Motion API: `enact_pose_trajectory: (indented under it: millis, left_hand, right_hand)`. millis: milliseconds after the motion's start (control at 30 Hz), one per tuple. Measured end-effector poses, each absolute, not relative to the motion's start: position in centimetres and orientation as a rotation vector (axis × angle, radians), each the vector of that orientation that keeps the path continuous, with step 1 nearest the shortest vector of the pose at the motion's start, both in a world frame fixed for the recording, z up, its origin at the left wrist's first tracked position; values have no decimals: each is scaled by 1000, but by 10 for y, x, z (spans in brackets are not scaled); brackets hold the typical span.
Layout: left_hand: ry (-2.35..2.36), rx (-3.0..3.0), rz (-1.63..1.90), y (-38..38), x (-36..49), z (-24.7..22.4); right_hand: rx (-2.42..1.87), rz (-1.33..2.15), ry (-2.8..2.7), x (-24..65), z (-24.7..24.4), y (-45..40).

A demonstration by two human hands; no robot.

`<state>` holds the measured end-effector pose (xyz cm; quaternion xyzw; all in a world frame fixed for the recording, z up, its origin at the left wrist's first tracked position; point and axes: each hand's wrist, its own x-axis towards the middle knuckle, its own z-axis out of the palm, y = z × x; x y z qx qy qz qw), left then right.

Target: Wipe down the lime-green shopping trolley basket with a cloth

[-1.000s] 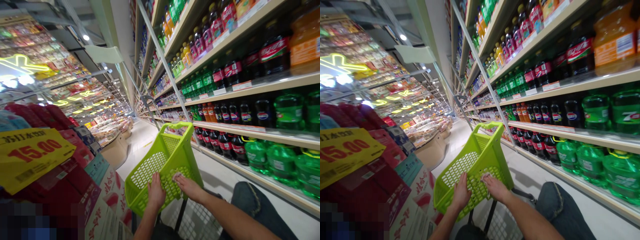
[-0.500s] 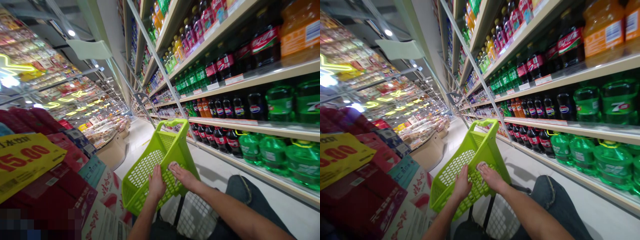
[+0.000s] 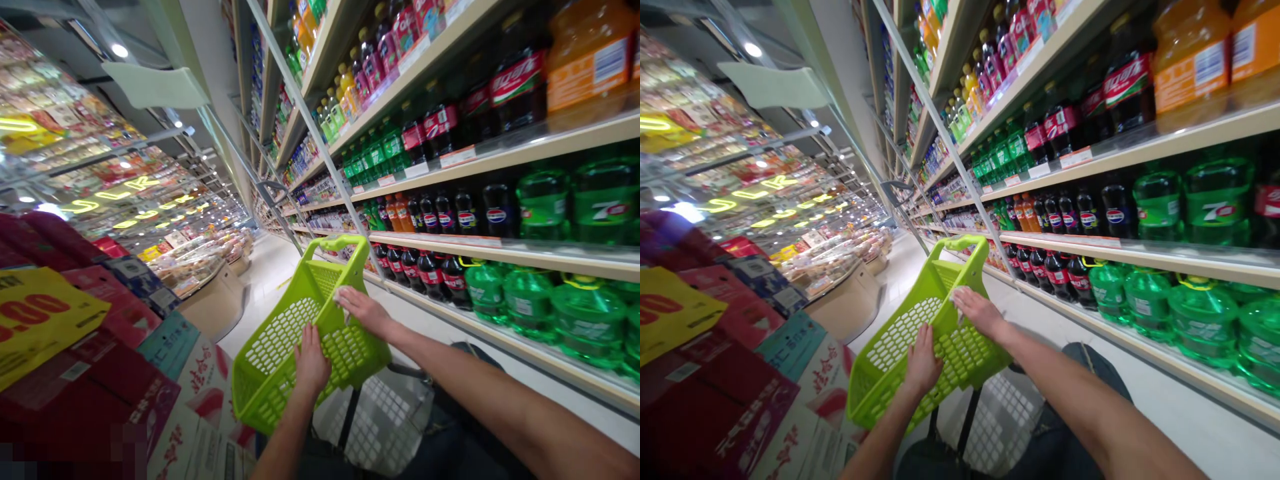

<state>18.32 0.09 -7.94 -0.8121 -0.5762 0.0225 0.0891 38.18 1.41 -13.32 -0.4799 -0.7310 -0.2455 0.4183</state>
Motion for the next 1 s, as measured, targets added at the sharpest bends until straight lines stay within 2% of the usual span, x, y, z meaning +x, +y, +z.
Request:
enact_pose_trajectory:
  millis: [67,133,267,333,400,533,600,667,767,833,900,1000]
  left_hand:
    - [-1719,-2422,59,0,184,-80]
    - [-1724,-2435,60,-1,183,-79]
    - [-1736,-2446,67,0,181,-80]
    - [-1735,-2437,58,1,181,-83]
    - [-1724,-2427,41,1,182,-86]
    - [-1728,-2428,25,1,183,-87]
    - [-1745,-2452,22,0,182,-86]
    - [-1747,-2487,4,-2,179,-84]
    - [-1728,-2526,-44,-3,176,-84]
    - [-1728,-2549,-73,-4,176,-84]
    - [-1728,-2579,-98,-4,176,-85]
    - [-1672,-2630,-164,-5,171,-88]
  right_hand:
    - [-1247,-642,-1736,393,-108,23]
    - [-1305,-617,-1714,403,-109,27]
    - [-1309,-545,-1884,412,-169,11]
    - [-1309,-550,-1895,415,-182,4]
    - [-1322,-564,-1801,421,-162,5]
    - [-1420,-543,-1467,446,-77,31]
    - [-1505,-472,-1397,454,-63,39]
    - [-1551,-389,-1462,453,-86,34]
    - [-1479,-330,-1675,436,-153,14]
    - [-1405,-354,-1750,424,-179,4]
    - [-1315,-424,-1707,415,-171,3]
    - [-1211,-499,-1581,403,-122,14]
